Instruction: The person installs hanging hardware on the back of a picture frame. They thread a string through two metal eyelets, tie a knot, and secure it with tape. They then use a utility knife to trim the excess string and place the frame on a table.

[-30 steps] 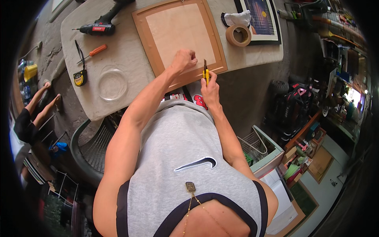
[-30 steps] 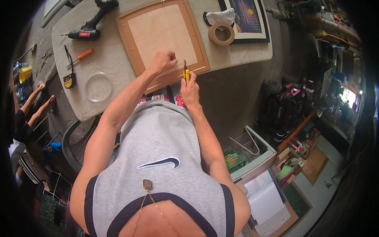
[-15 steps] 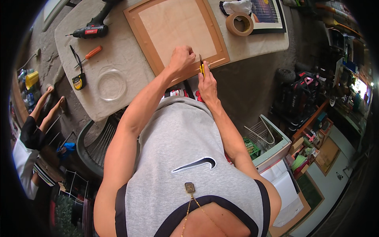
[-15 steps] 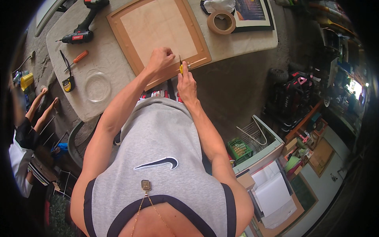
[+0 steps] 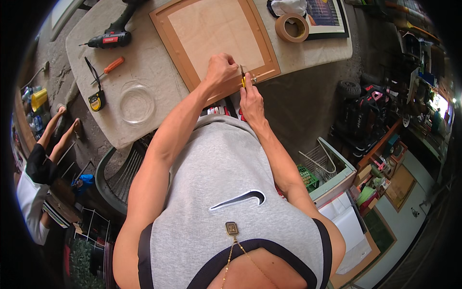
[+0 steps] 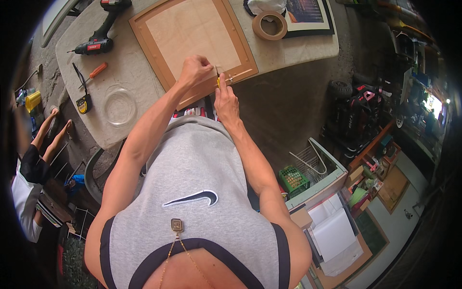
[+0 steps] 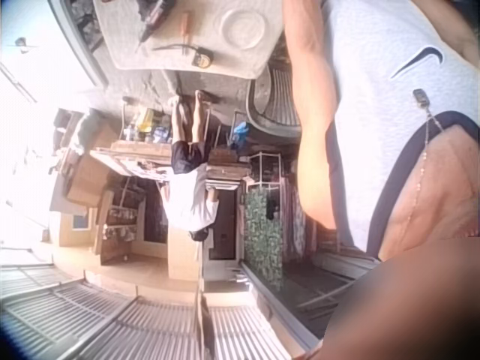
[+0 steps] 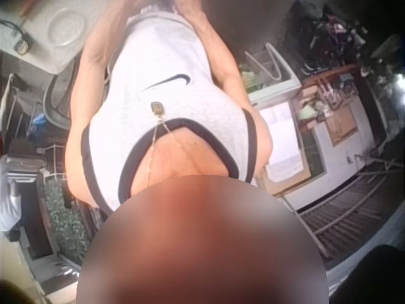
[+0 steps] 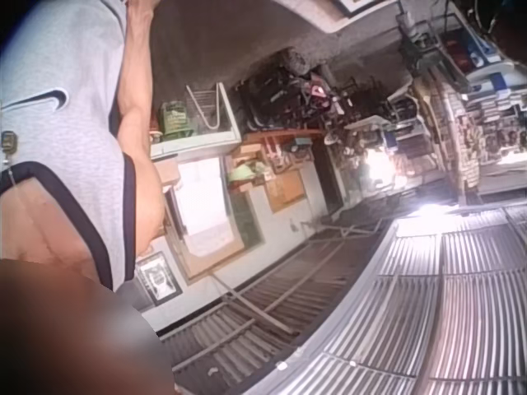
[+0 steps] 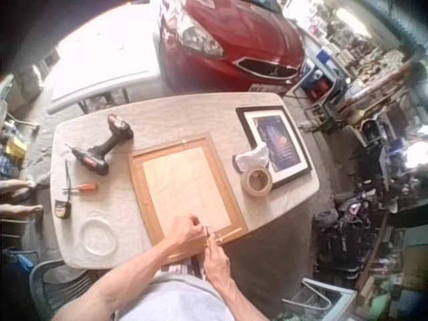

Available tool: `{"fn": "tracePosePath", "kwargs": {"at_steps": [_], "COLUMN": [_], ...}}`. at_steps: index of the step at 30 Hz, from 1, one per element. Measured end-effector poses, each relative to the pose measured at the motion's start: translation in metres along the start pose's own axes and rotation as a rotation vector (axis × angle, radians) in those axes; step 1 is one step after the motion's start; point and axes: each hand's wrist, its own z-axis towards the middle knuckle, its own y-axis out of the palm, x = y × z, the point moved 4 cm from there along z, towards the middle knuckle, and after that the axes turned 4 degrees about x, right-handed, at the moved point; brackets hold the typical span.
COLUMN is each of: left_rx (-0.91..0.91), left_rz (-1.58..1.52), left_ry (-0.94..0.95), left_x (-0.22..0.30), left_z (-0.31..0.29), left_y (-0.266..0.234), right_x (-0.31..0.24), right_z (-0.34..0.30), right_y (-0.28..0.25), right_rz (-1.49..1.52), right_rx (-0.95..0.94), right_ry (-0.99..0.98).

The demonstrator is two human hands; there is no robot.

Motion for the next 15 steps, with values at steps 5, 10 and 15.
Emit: {"fn": "tracePosePath", "kwargs": {"at_steps": [5, 10, 15], "left_rx": [0.053, 0.075, 0.115], "left_rz": [0.020, 0.008, -0.012], "left_ry": [0.026, 0.005, 0.020], "left_x": [-0.0006, -0.0004, 0.0017], "left_z": [-0.0016, -0.0041, -0.0075], "left_y": [0.0006, 0.0009, 0.0016], "right_x": [-0.0028, -0.0027, 0.0006], "right_z": [0.0004, 0.0019, 0.0028], "right_y": [-0.0007, 0.0023, 0.0086], "right_rz": [-0.011, -0.063, -0.108], "right_rx": [-0.008, -0.035, -0.060], "right_ry": [0.006, 0.036, 0.027]}}
